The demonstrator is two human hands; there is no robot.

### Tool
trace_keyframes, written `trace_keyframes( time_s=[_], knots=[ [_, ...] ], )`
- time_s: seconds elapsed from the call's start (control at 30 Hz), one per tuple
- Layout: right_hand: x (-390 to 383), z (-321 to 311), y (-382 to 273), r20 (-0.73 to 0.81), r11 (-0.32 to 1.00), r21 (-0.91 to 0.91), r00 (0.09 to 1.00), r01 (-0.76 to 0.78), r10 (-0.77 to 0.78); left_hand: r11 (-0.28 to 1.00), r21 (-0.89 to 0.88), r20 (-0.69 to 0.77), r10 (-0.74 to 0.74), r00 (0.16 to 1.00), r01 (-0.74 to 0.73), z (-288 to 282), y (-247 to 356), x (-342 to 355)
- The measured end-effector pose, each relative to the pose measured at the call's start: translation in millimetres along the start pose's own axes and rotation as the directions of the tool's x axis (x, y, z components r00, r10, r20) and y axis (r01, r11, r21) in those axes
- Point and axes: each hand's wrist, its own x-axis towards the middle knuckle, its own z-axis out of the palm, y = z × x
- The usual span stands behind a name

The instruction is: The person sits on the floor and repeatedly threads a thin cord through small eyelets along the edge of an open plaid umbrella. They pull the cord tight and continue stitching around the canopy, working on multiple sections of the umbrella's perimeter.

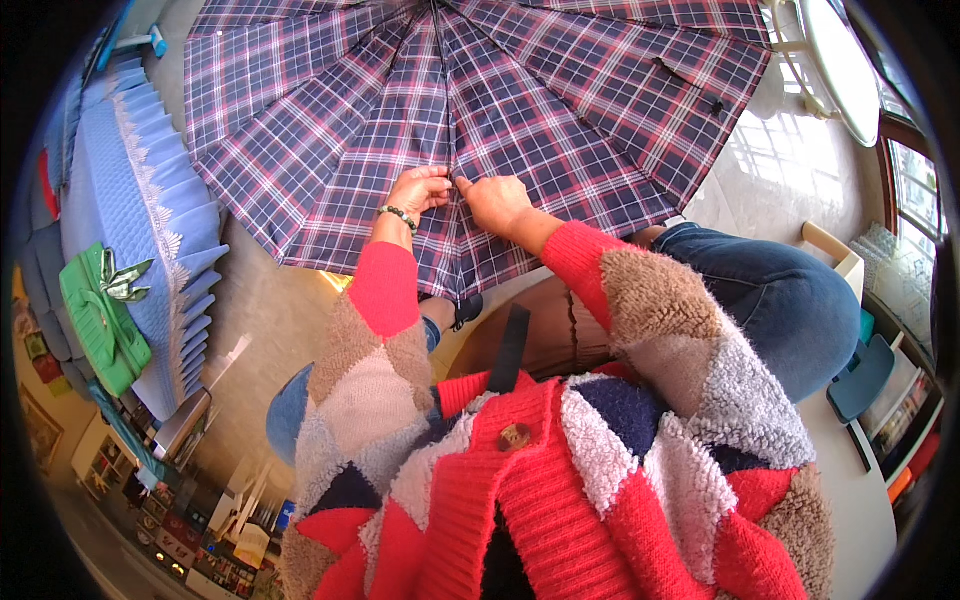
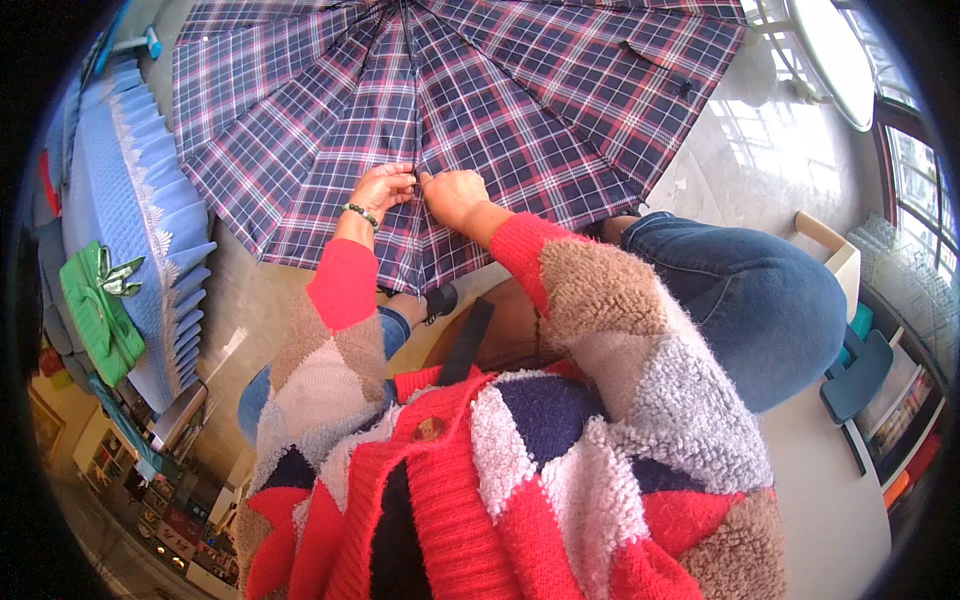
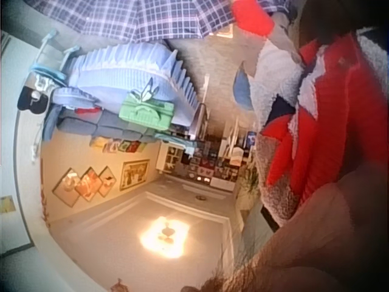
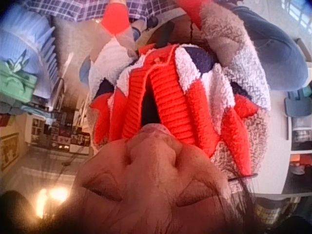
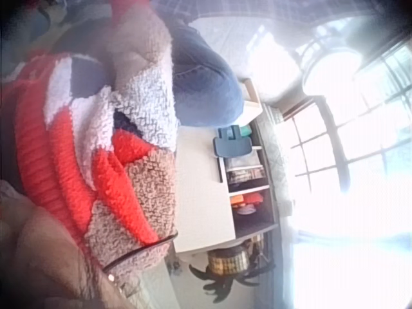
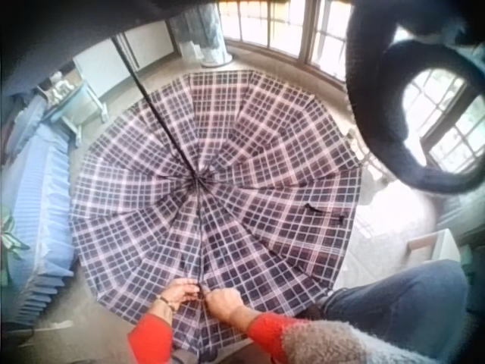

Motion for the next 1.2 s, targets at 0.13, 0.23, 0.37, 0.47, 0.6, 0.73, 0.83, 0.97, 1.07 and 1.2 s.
trace_keyframes(
  time_s=[0.13, 0.23, 0.37, 0.47, 0.6, 0.73, 0.83, 0.97, 1.07, 1.2],
  knots=[
    [-5.7, -0.3, -5.3, 0.012, 1.0, -0.014, 1.0, 0.028, -0.028, 0.999, 0.011, 0.015, 0.031, 0.999, -0.031, 4.2, 1.6, -3.2],
    [-14.9, -0.9, -10.4, 0.015, 0.998, 0.002, 0.998, 0.057, -0.057, 0.998, 0.024, 0.012, 0.049, 0.999, -0.05, 7.7, 3.2, -6.2],
    [-28.2, -4.9, -13.0, 0.046, 0.991, -0.044, 0.991, 0.127, -0.125, 0.991, 0.125, -0.015, 0.053, 0.998, -0.05, 16.2, 6.8, -6.9],
    [-37.5, -7.4, -10.8, 0.033, 0.988, -0.055, 0.989, 0.147, -0.145, 0.989, 0.126, -0.057, 0.086, 0.995, -0.078, 25.5, 7.2, -7.3],
    [-46.6, -8.9, -10.7, 0.06, 0.976, -0.096, 0.98, 0.196, -0.191, 0.988, 0.13, -0.081, 0.09, 0.993, -0.079, 29.3, 4.4, -14.9],
    [-55.0, -14.3, -3.8, 0.158, 0.943, -0.152, 0.949, 0.296, -0.273, 0.988, 0.111, -0.054, 0.11, 0.992, -0.103, 24.4, 2.2, -18.9],
    [-69.9, -18.5, 2.5, 0.247, 0.875, -0.246, 0.9, 0.416, -0.359, 0.985, 0.075, -0.056, 0.158, 0.986, -0.153, 22.2, -10.1, -23.1],
    [-71.5, -39.2, -8.4, 0.354, 0.834, -0.308, 0.869, 0.457, -0.345, 0.974, 0.084, 0.012, 0.212, 0.977, -0.212, 18.1, -16.0, -19.5],
    [-74.6, -74.6, -17.0, 0.532, 0.732, -0.392, 0.787, 0.557, -0.313, 0.969, 0.036, -0.021, 0.246, 0.969, -0.245, 22.0, -27.1, -26.9],
    [-41.5, -123.5, -28.6, 0.115, 0.698, -0.48, 0.826, 0.532, -0.552, 0.974, -0.005, 0.016, 0.226, 0.974, -0.226, 30.5, -25.4, -33.3]
  ],
)
